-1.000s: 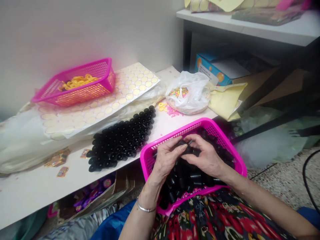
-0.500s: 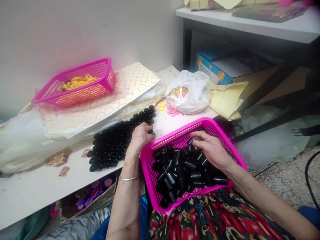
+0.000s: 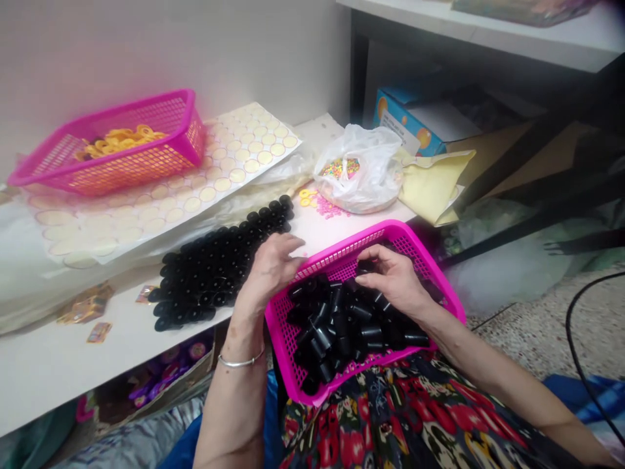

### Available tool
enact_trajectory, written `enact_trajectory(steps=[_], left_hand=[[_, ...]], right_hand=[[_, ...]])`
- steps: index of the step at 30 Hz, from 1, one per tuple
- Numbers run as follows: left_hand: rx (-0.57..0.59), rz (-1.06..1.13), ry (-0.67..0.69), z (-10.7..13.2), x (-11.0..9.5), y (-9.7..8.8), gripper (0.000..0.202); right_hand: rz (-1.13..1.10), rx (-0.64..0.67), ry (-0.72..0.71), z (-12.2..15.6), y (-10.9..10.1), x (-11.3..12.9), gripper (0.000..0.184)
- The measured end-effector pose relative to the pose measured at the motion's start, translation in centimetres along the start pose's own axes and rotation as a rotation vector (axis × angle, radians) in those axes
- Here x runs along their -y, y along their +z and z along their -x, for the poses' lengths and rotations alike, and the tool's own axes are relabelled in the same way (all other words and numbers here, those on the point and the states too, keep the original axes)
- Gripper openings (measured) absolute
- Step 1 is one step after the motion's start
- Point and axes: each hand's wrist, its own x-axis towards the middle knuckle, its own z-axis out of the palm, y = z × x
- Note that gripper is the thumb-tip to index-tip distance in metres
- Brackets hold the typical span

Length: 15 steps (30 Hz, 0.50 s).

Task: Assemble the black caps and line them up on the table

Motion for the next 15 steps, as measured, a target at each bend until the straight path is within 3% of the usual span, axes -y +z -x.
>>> enact_trajectory(steps=[3,5,10,15], left_hand=[[0.313,0.113,0.108,0.9,-3.6,1.4,0.017],[0.433,0.079,0.113,1.5,-5.4,3.1,0.016],[0.412,-0.069,0.067,1.4,-6.3,7.8,0.028],[0.520,-0.017,0.098,0.3,-5.5,9.5,0.039]], right_hand=[[0.149,0.002,-0.083,0.1,-0.3,-0.1,0.031],[0.246,0.021,-0.160,0.3,-0.5,-0.3,0.029],[0.331,0.009,-0.180,0.7,-1.3,-1.1,0.030],[0.301,-0.051,-0.141,0.7,-2.3,-1.2,0.030]])
